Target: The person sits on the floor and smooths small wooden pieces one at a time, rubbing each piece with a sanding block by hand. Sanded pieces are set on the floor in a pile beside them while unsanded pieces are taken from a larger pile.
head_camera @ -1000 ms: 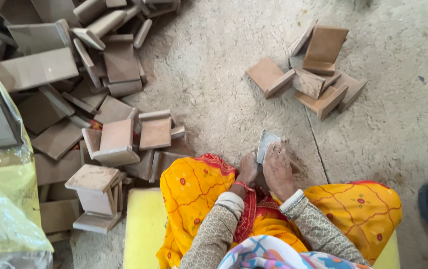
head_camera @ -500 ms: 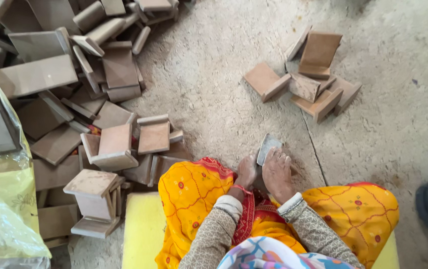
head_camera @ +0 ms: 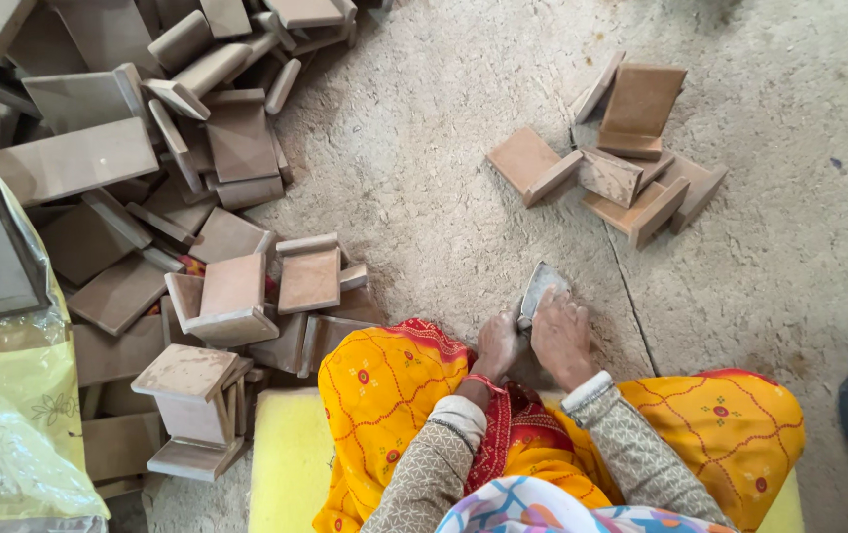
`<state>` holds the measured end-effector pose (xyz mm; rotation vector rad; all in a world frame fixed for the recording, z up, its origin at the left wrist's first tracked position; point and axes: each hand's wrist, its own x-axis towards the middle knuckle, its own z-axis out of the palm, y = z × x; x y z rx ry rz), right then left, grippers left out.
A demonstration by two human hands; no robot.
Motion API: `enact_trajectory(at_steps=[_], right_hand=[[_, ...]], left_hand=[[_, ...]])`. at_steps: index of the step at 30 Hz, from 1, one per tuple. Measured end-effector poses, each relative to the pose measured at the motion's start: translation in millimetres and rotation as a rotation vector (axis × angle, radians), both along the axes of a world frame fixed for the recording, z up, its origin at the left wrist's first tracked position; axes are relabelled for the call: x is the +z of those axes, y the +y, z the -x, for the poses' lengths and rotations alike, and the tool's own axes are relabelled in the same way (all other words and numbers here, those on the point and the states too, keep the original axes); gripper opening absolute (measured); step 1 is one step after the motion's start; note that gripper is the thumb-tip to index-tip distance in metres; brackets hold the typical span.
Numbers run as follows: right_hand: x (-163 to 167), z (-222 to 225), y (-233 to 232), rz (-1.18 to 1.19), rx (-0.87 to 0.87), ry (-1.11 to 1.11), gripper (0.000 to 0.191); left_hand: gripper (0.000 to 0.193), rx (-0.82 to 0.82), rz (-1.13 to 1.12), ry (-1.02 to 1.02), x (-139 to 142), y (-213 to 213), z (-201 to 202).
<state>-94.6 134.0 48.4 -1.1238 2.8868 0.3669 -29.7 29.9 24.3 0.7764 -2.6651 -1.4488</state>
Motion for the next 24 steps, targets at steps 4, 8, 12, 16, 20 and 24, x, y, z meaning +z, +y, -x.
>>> enact_trajectory(at_steps=[4,8,12,16,20,24], right_hand=[[5,-7,12,-0.017,0.026,0.011,0.06],[17,20,5,-0.018,0.253,0.411,0.047],[21,24,-6,-0.026,0.053,-0.097,0.05],[12,-16,6,0.014,0.148,0.194,0.05],[-1,-7,9,0.106,0.15,0.187,0.049],[-1,30,-3,0.002,0.045,0.0,0.048]], left_hand=[[0.055,0.002,-0.034,-0.02,7,0,-2],[0.049,-0.001,-0.035,0.001,10,-1,3],[0.052,-0.002,-0.057,-0.042,-1,0,4],[0.036,0.049,-0.08,0.103,-9,1,-2],[0.044,0.049,-0.103,0.134,1,0,-4],[0.057,0.014,-0.054,0.02,9,-4,1]])
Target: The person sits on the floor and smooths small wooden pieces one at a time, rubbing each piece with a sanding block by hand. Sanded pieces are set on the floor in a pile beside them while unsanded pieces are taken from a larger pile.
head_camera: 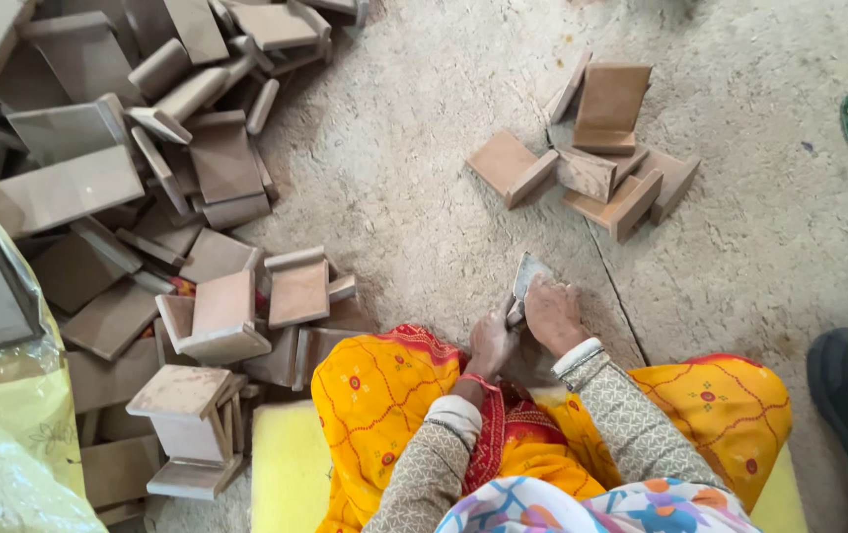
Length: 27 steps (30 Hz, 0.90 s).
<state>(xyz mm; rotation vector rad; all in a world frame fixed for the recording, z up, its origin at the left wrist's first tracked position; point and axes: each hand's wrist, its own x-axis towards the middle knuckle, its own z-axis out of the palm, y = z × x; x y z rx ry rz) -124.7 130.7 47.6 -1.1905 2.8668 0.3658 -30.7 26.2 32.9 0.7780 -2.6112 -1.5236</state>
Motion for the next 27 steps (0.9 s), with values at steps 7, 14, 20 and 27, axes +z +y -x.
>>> enact_trajectory(at_steps=[7,14,20,27], right_hand=[[23,-59,1,-0.108,0.1,0.201,0.055],[42,1,-16,-0.118,-0.167,-0.331,0.044],[40,-56,-1,0.028,0.093,0.236,0.046],[26,-12,-5,-0.12,-0.053,-0.154,0.049]], left_hand=[[0.028,0.083,-0.105,-0.014,-16,2,-4],[0.057,0.068,-0.053,0.061,-10,2,-2],[0.036,0.069,-0.096,0.131,-17,1,-7],[0.06,0.047,-0.068,0.034,-13,3,-4]])
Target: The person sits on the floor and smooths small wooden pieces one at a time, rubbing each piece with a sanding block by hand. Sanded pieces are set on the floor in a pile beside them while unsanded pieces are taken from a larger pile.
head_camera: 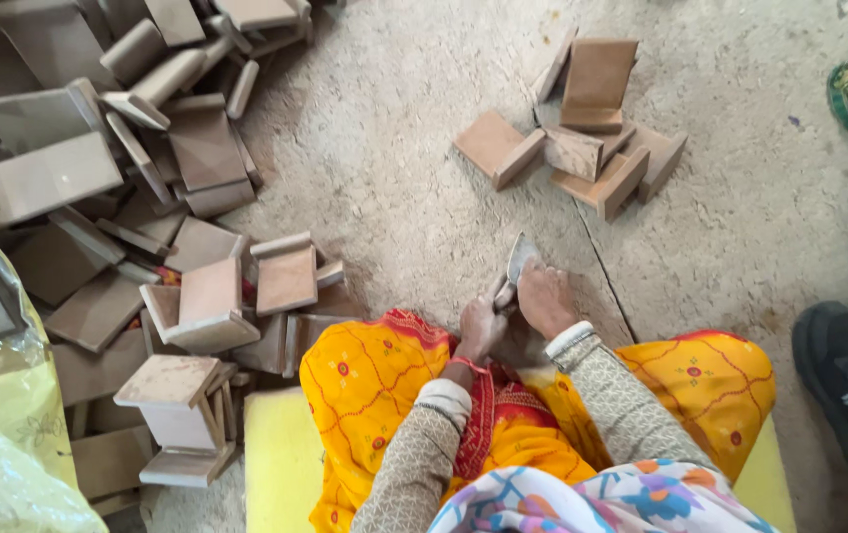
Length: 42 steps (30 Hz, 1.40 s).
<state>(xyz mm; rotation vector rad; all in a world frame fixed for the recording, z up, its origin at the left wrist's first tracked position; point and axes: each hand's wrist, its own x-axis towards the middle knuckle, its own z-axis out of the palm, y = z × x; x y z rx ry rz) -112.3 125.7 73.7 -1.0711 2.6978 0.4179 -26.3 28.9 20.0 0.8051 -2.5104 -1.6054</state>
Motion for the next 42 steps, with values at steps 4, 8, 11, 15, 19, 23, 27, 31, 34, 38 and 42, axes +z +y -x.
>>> enact_trajectory(at_steps=[4,8,11,15,19,23,27,31,34,38,42], right_hand=[[-2,-31,11,0.068,0.239,0.431,0.051],[-9,-40,10,0.157,0.135,0.287,0.05],[-12,-14,5,0.187,0.049,0.21,0.049],[-11,-13,10,0.051,0.127,0.17,0.049],[-8,-32,14,0.113,0.24,0.405,0.049],[0,-6,6,0.063,0.113,0.208,0.05],[15,-7,5,-0.078,0.173,0.155,0.053],[25,-49,7,0.082,0.223,0.405,0.05],[26,-36,2,0.048,0.151,0.304,0.05],[24,0,-2,0.037,0.06,0.048,0.042],[20,-46,8,0.122,0.201,0.368,0.045]], left_hand=[[0.041,0.032,-0.13,0.063,-2,1,-3],[0.026,0.009,0.024,-0.007,-6,1,-3],[0.057,-0.021,0.008,-0.09,-5,1,0],[0.044,0.011,-0.023,0.062,-5,0,1],[0.03,-0.002,-0.127,-0.131,-6,0,1],[0.057,0.017,-0.035,0.118,-2,2,0],[0.05,0.0,-0.035,0.066,0,3,0],[0.037,0.114,-0.624,0.143,-6,3,-1],[0.043,0.036,-0.258,0.097,-8,3,-1],[0.056,0.033,-0.02,0.238,-6,3,0],[0.04,0.075,-0.459,0.102,-7,7,-2]])
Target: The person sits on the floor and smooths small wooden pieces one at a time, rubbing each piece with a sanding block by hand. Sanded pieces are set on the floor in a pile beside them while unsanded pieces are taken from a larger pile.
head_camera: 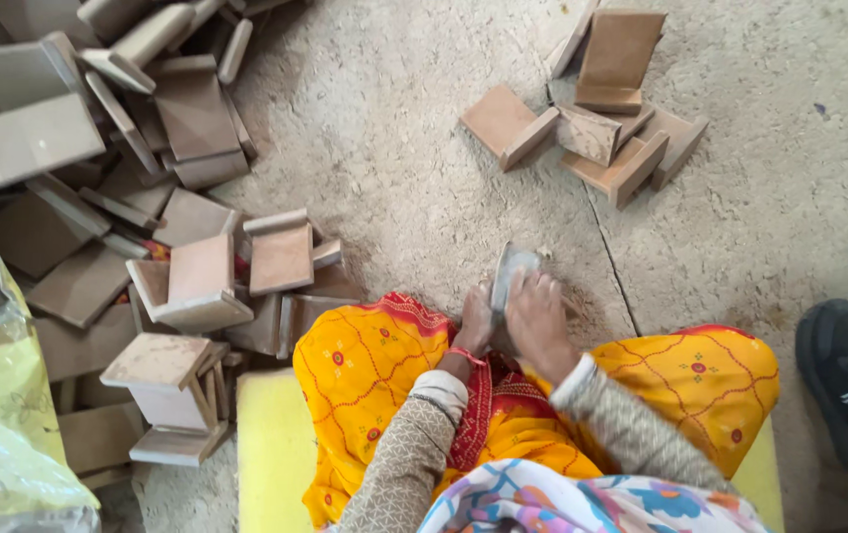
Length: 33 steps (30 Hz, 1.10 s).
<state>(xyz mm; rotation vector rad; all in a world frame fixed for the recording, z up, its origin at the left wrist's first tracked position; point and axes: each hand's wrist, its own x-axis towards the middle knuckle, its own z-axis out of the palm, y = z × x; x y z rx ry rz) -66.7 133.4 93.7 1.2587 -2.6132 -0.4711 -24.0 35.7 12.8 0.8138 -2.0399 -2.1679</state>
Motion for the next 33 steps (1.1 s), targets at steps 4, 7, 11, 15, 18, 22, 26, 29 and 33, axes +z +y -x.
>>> enact_trajectory(at_steps=[4,7,11,15,18,22,26,29,33], right_hand=[[-9,-4,0,0.116,-0.077,-0.154,0.05],[-14,37,-9,-0.01,-0.196,-0.338,0.049],[-17,29,-14,-0.026,-0.24,-0.295,0.047],[-28,-22,-11,0.043,-0.185,-0.101,0.053],[-40,-7,-13,0.199,-0.188,-0.041,0.052],[-45,24,-14,0.073,-0.21,-0.322,0.047],[-40,-5,-18,0.183,-0.141,0.08,0.053],[-40,-12,-21,0.09,-0.14,-0.009,0.045],[-36,28,-24,0.108,-0.19,-0.23,0.043]], left_hand=[[0.032,0.079,-0.187,0.112,-5,2,-4],[0.044,-0.01,0.303,0.129,-8,-3,-1],[0.049,-0.088,0.398,0.02,-14,-9,-1],[0.042,0.215,-0.811,0.209,-19,-10,-5],[0.028,-0.07,0.242,0.186,-20,-14,-3],[0.057,-0.077,0.36,0.004,-15,-19,2],[0.038,-0.045,0.016,0.2,-13,-18,2],[0.034,0.084,-0.495,0.28,-12,-18,1],[0.037,-0.1,0.356,-0.033,-8,-21,3]])
